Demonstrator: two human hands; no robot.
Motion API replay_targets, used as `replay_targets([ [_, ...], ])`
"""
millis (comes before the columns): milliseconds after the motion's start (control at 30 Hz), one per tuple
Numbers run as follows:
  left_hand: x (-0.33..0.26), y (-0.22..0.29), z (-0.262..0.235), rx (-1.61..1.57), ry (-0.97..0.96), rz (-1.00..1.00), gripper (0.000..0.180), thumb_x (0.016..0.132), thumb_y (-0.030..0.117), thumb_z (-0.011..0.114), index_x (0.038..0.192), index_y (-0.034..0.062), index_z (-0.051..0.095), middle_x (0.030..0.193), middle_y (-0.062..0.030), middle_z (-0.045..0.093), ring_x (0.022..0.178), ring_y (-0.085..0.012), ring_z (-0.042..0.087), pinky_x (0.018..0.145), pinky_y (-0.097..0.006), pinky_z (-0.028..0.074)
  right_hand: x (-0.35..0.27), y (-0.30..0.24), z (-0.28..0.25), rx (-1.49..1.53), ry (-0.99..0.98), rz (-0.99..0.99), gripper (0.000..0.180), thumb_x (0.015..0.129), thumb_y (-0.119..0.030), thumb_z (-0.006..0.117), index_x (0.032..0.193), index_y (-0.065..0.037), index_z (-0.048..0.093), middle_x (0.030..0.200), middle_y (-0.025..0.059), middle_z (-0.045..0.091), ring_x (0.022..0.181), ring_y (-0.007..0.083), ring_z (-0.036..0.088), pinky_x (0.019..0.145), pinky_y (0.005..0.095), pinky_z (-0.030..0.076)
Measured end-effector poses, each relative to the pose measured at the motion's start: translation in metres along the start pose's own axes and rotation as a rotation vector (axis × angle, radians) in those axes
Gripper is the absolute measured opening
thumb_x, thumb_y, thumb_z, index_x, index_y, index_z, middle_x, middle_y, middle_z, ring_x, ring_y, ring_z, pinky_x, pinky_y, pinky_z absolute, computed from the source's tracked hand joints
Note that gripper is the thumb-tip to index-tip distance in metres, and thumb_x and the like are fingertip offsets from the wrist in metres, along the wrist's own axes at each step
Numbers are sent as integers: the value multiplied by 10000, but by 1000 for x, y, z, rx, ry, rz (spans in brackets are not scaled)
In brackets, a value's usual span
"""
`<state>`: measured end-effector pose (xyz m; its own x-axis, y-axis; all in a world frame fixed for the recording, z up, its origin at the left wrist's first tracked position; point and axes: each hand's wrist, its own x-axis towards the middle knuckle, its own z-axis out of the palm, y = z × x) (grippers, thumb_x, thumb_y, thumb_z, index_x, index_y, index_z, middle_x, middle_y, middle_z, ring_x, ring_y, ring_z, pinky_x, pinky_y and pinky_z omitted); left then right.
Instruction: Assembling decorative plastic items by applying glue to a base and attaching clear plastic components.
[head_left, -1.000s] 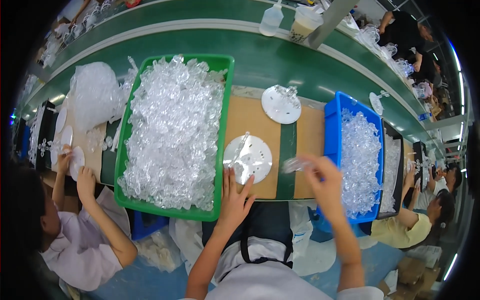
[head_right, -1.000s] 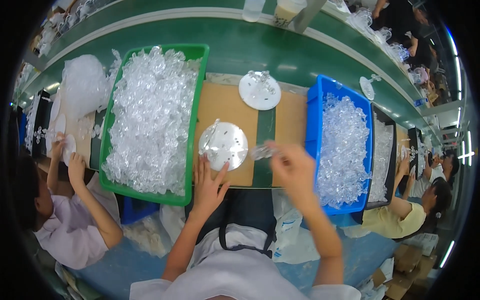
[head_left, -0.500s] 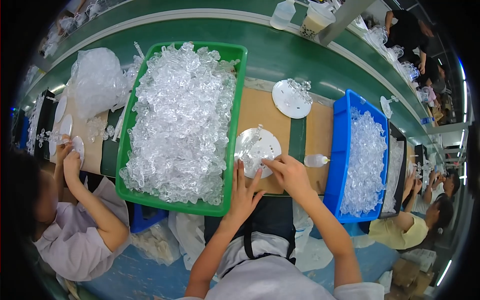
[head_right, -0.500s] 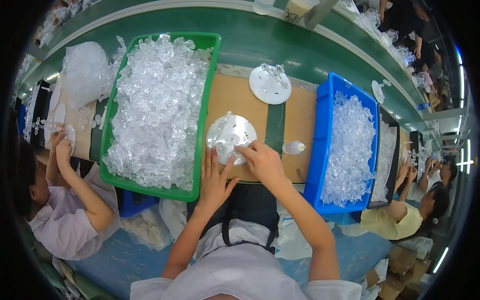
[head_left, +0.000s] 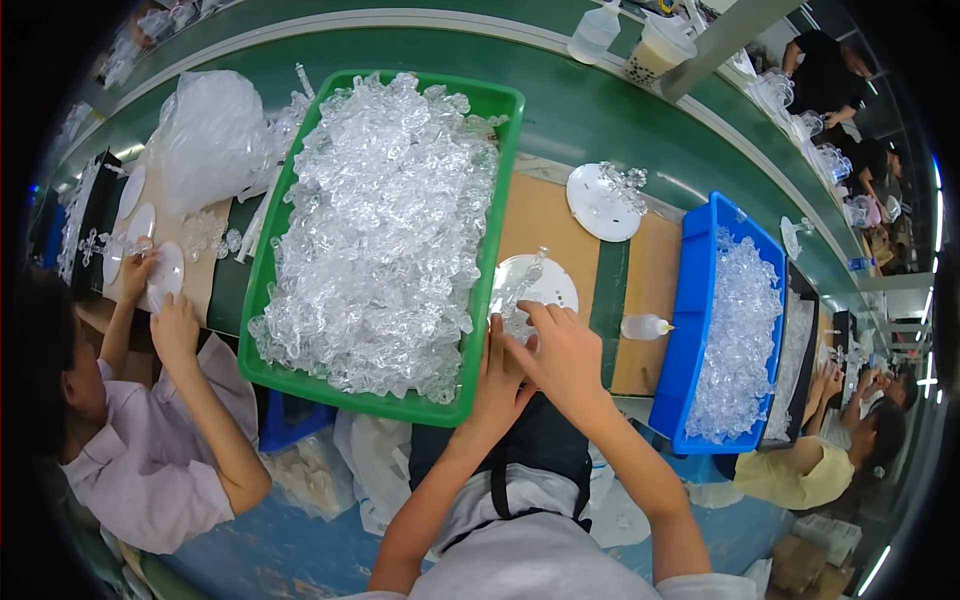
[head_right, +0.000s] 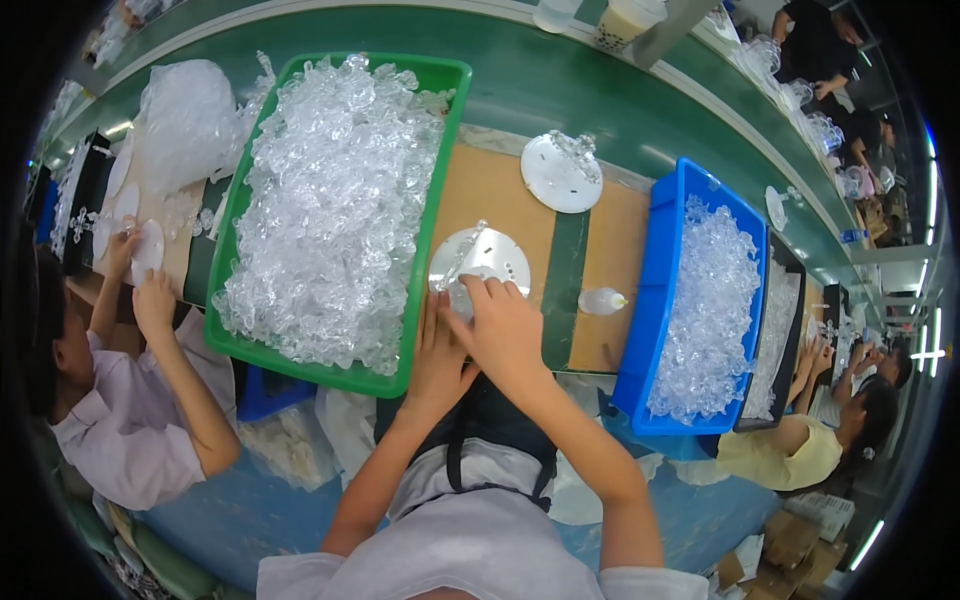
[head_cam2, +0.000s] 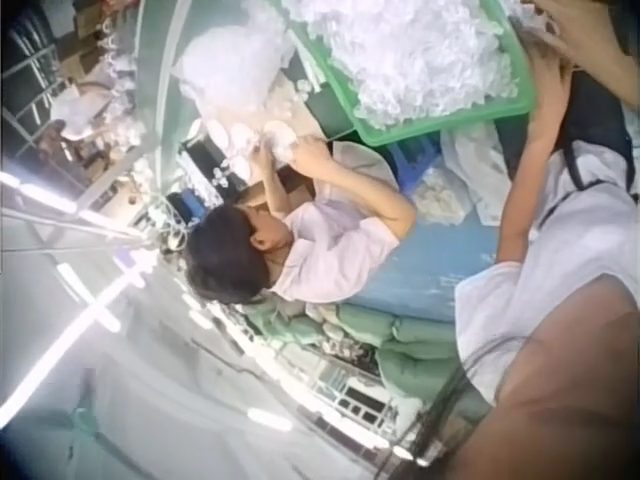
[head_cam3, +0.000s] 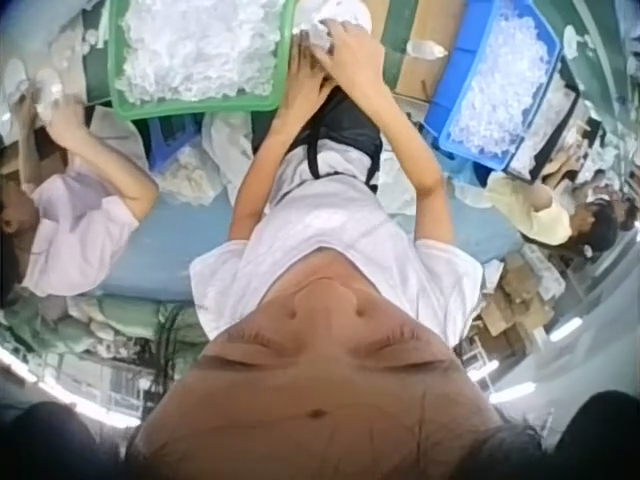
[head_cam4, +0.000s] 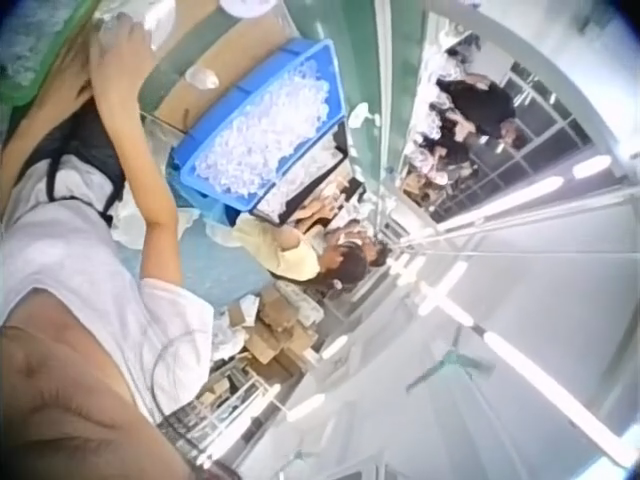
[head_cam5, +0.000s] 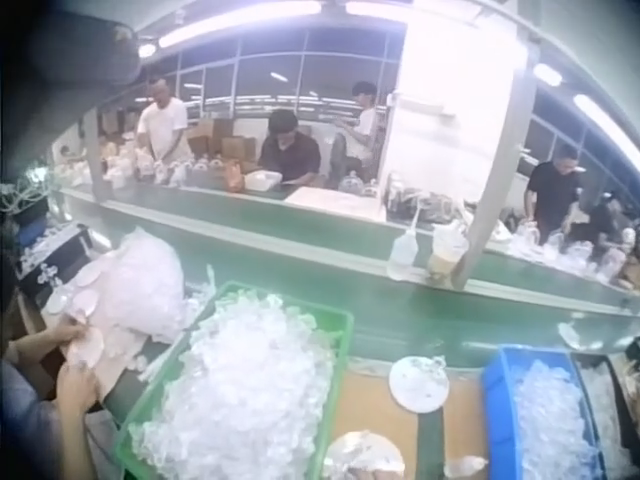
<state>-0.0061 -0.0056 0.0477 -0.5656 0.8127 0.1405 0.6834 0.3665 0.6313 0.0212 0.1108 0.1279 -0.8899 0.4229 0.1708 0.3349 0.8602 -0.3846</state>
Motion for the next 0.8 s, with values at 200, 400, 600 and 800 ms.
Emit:
replay_targets([
  [200,-6,-2,1,-118,15,-72,524,801,264,667,1287,152,506,1438,-354,90,1340,-506,127,1068,-550,203,0,14,9,192,-28,216,255,742,-250,688,907,-62,641,713,103,642,657,276,633,578,357,489],
  [400,-9,-7,12,-134,24,-36,555,783,239,684,1300,163,500,1445,-346,81,1337,-511,128,1066,-547,208,6,13,18,104,-89,189,227,766,-266,672,793,-50,608,685,91,638,622,272,627,546,362,482],
  [600,-11,-8,14,-143,51,-40,587,768,232,691,1314,160,488,1454,-329,89,1335,-507,145,1062,-547,220,2,9,20,-84,-49,140,232,765,-280,688,791,-65,606,648,76,619,598,245,618,510,348,455],
  [800,-12,-8,14,-95,76,-23,586,774,240,686,1313,126,485,1458,-318,94,1336,-496,159,1061,-541,231,4,-1,18,-230,-55,80,265,755,-283,690,742,-48,565,641,89,605,602,259,609,503,361,449],
])
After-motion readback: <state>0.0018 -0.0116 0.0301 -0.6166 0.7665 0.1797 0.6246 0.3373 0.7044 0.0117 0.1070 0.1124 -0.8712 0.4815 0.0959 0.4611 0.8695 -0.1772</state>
